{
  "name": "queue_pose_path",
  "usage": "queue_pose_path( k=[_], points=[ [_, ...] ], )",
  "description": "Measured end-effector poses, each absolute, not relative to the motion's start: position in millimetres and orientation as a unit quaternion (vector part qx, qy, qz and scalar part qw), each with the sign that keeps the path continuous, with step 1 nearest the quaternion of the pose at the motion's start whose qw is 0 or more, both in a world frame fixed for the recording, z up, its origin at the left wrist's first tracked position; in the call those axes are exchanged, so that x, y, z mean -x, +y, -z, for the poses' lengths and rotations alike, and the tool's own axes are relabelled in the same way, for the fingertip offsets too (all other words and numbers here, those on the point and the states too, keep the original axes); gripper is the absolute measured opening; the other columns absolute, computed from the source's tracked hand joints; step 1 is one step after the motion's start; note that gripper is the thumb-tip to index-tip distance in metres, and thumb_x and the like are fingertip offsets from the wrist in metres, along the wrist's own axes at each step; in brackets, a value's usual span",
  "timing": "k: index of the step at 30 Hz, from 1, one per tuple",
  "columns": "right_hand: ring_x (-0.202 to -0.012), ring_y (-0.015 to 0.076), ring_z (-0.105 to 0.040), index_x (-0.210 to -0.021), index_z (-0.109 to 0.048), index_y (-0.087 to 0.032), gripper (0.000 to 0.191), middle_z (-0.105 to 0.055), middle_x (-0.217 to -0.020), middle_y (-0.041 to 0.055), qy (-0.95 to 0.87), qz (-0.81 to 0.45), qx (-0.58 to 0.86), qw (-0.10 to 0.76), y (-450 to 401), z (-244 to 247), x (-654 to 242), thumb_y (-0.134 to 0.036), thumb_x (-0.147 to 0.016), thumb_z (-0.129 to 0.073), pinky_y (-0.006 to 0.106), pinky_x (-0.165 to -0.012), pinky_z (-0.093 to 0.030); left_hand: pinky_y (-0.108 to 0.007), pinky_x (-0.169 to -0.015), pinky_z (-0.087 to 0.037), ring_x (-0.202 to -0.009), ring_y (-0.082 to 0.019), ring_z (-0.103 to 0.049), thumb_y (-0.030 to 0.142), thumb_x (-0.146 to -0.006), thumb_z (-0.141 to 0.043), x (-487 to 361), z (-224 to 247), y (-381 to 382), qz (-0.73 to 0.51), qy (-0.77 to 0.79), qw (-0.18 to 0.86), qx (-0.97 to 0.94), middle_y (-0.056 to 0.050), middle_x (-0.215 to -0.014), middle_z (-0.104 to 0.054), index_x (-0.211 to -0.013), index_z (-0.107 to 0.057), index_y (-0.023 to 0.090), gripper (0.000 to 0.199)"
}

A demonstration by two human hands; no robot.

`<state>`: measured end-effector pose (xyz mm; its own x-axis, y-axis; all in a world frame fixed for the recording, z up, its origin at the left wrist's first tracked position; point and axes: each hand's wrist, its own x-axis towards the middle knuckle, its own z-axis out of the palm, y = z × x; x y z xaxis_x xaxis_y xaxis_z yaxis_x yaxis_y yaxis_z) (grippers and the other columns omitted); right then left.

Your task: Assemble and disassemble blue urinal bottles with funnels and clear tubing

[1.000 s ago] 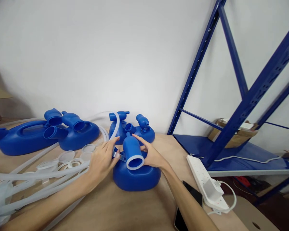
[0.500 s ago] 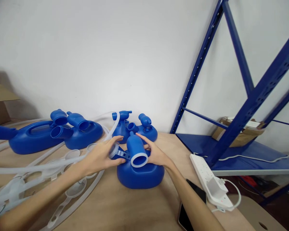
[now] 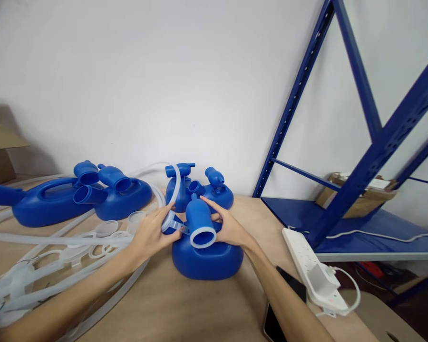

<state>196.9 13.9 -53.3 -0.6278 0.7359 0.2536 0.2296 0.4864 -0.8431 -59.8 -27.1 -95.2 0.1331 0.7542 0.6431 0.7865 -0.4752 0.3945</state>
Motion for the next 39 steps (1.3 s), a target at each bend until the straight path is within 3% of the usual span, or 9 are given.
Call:
queue_pose_path(
  k=[8,12,16,20,24,29,32,34,39],
  points=[
    [-0.081,0.0213,-0.072,-0.165,-0.028,-0.023,0.118,-0.072,-0.081,-0.0011,-0.789,-0.437,0.296,0.314,13.9,53.4,-196.4,-0.036,-0.067,-0.093,0.036,-0.083,-0.056,-0.05,-0.092,-0.057,-0.109,-0.036,-0.072,0.041,-0.082,-0.066,61.0,81.9,-26.4,0.371,-0.51,-0.013,0.776,-0.017,-0.126,-0.073,-0.138,-0.058,0.013,0.064],
    [-0.081,0.0216,-0.071,-0.164,-0.028,-0.024,0.116,-0.072,-0.081,-0.0015,-0.791,-0.436,0.299,0.307,13.8,53.7,-197.1,-0.035,-0.069,-0.092,0.037,-0.084,-0.057,-0.049,-0.088,-0.058,-0.108,-0.036,-0.072,0.045,-0.085,-0.065,63.3,82.4,-27.2,0.35,-0.518,0.029,0.78,-0.017,-0.127,-0.073,-0.132,-0.061,0.015,0.056],
    [-0.088,0.0236,-0.072,-0.164,-0.027,-0.024,0.114,-0.073,-0.086,0.0003,-0.792,-0.43,0.303,0.31,14.5,55.1,-199.5,-0.035,-0.071,-0.091,0.04,-0.089,-0.056,-0.04,-0.082,-0.059,-0.111,-0.032,-0.071,0.05,-0.094,-0.059,72.6,85.0,-23.9,0.338,-0.435,0.117,0.827,-0.017,-0.134,-0.069,-0.134,-0.06,0.017,0.052],
    [-0.097,0.025,-0.073,-0.165,-0.026,-0.023,0.117,-0.076,-0.102,0.0055,-0.797,-0.435,0.296,0.297,13.8,54.4,-200.2,-0.035,-0.069,-0.093,0.043,-0.098,-0.054,-0.036,-0.062,-0.054,-0.082,-0.028,-0.073,0.048,-0.097,-0.051,71.2,80.5,-27.1,0.272,-0.437,0.185,0.837,-0.014,-0.108,-0.075,-0.108,-0.068,0.017,0.037],
    [-0.097,0.0251,-0.072,-0.164,-0.027,-0.024,0.117,-0.075,-0.101,0.0049,-0.799,-0.427,0.299,0.298,10.8,53.9,-198.3,-0.035,-0.068,-0.093,0.044,-0.097,-0.055,-0.037,-0.058,-0.051,-0.072,-0.028,-0.072,0.047,-0.096,-0.049,58.5,64.2,-38.3,0.217,-0.517,0.172,0.81,-0.011,-0.09,-0.073,-0.098,-0.069,0.016,0.036],
    [-0.096,0.0243,-0.071,-0.164,-0.026,-0.027,0.116,-0.075,-0.103,0.0045,-0.802,-0.421,0.3,0.298,8.2,55.4,-197.9,-0.037,-0.069,-0.092,0.042,-0.093,-0.055,-0.041,-0.062,-0.055,-0.079,-0.033,-0.073,0.052,-0.096,-0.055,58.5,45.2,-48.9,0.165,-0.553,0.126,0.807,-0.012,-0.097,-0.074,-0.113,-0.067,0.015,0.043],
    [-0.095,0.0235,-0.071,-0.164,-0.026,-0.026,0.115,-0.074,-0.106,0.005,-0.801,-0.43,0.295,0.295,9.2,56.7,-199.6,-0.036,-0.07,-0.092,0.04,-0.092,-0.055,-0.044,-0.079,-0.058,-0.1,-0.032,-0.072,0.051,-0.099,-0.055,68.4,44.2,-48.9,0.186,-0.438,0.155,0.865,-0.014,-0.12,-0.072,-0.132,-0.06,0.016,0.048],
    [-0.095,0.0227,-0.07,-0.164,-0.026,-0.026,0.115,-0.074,-0.104,0.0043,-0.799,-0.431,0.296,0.296,10.2,57.3,-200.7,-0.035,-0.071,-0.092,0.039,-0.091,-0.054,-0.043,-0.09,-0.056,-0.112,-0.03,-0.068,0.046,-0.104,-0.049,73.4,46.3,-47.4,0.198,-0.352,0.177,0.898,-0.012,-0.127,-0.07,-0.129,-0.061,0.019,0.038],
    [-0.093,0.0218,-0.069,-0.164,-0.026,-0.027,0.112,-0.073,-0.104,0.0046,-0.804,-0.427,0.294,0.293,10.4,56.7,-201.4,-0.037,-0.073,-0.091,0.04,-0.092,-0.054,-0.036,-0.07,-0.051,-0.095,-0.026,-0.065,0.051,-0.108,-0.037,72.5,51.9,-46.2,0.202,-0.347,0.197,0.894,-0.007,-0.11,-0.069,-0.112,-0.065,0.024,0.04]
  ],
)
